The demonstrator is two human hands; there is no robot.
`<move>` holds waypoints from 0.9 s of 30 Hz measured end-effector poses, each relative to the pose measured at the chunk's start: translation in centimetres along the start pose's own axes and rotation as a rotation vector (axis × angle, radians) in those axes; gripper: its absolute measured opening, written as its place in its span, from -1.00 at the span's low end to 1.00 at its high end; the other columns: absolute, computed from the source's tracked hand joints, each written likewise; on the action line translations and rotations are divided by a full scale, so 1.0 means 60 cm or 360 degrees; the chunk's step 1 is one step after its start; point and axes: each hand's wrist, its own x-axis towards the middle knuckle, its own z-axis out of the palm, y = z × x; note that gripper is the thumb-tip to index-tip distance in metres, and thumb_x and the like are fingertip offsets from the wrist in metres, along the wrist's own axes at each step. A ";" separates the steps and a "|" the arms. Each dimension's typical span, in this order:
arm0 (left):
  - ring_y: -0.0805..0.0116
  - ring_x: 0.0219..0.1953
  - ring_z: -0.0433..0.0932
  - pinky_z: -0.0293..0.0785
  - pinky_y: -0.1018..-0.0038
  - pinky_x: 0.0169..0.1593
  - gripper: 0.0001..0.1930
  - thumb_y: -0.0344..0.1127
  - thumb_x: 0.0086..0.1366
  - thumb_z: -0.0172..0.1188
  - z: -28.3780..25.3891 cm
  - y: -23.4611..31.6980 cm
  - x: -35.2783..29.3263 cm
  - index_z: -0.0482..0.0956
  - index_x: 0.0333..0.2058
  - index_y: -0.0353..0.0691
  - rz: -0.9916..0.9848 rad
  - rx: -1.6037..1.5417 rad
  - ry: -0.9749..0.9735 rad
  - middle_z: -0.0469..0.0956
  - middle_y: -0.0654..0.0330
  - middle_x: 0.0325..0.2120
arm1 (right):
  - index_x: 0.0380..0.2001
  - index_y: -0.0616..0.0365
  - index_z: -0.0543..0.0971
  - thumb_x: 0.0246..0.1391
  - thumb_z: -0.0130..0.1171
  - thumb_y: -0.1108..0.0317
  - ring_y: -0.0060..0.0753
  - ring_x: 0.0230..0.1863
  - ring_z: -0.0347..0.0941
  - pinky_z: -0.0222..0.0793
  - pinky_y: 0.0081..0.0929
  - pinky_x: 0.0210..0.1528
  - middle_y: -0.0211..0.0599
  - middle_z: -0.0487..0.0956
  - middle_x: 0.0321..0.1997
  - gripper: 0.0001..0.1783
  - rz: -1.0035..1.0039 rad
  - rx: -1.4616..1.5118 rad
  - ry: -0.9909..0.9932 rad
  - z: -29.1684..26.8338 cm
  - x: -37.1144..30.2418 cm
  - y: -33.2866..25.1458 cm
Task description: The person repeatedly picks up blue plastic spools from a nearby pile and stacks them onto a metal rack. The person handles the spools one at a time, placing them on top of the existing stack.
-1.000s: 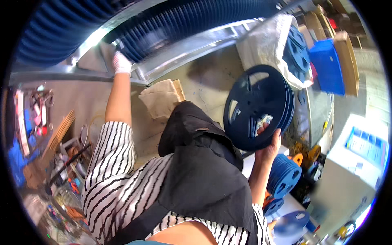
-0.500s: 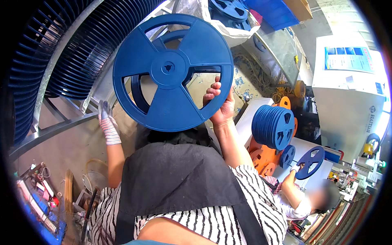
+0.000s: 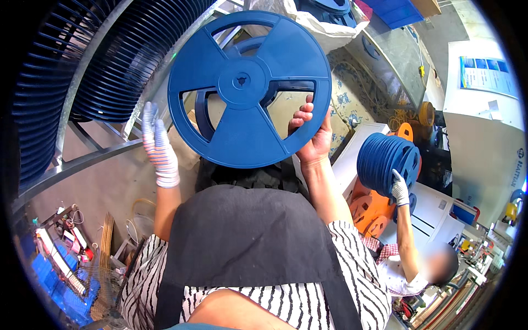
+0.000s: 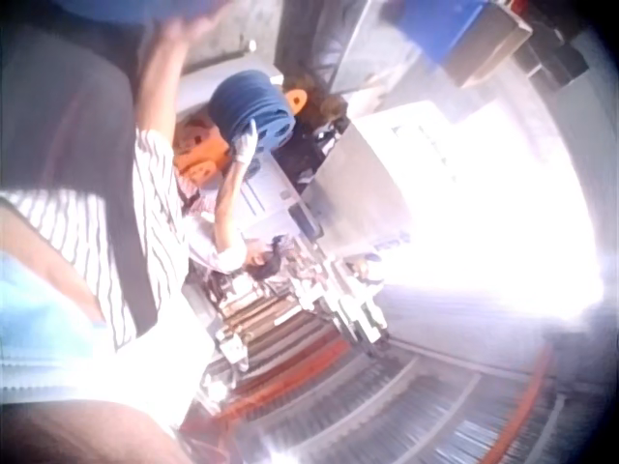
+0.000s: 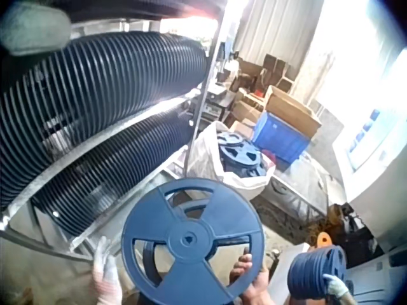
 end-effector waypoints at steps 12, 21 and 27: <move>0.28 -0.03 0.42 0.38 0.41 0.04 -0.11 -0.25 0.09 0.33 0.177 0.053 -0.038 -0.03 0.30 -0.27 -0.0752 -0.0900 -0.0801 0.37 0.00 0.04 | 0.07 0.28 0.31 0.02 0.20 -0.09 -0.14 -0.02 0.51 0.44 -0.29 -0.02 -0.03 0.53 -0.02 -0.26 -0.0051 -0.1582 -0.0045 0.096 -0.051 0.108; 0.07 -0.03 0.44 0.46 0.22 0.05 -0.19 -0.02 0.11 0.22 0.075 0.039 -0.022 0.14 0.22 -0.35 -0.1305 -0.2333 -0.0912 0.33 -0.14 0.08 | -0.02 0.21 0.40 0.16 0.16 0.21 -0.72 -0.60 0.42 0.20 -0.85 -0.60 -0.24 0.60 -0.35 -0.60 -0.0582 -0.2104 0.0485 0.053 -0.047 0.003; 0.09 -0.09 0.48 0.48 0.19 0.05 -0.19 0.03 0.08 0.28 0.059 0.031 -0.036 0.20 0.19 -0.32 -0.1343 -0.2438 -0.0781 0.36 -0.07 0.07 | -0.08 0.21 0.41 0.21 0.03 -0.01 -0.71 -0.63 0.42 0.20 -0.82 -0.65 -0.24 0.58 -0.38 -0.53 -0.0600 -0.2032 0.0700 0.001 -0.047 -0.028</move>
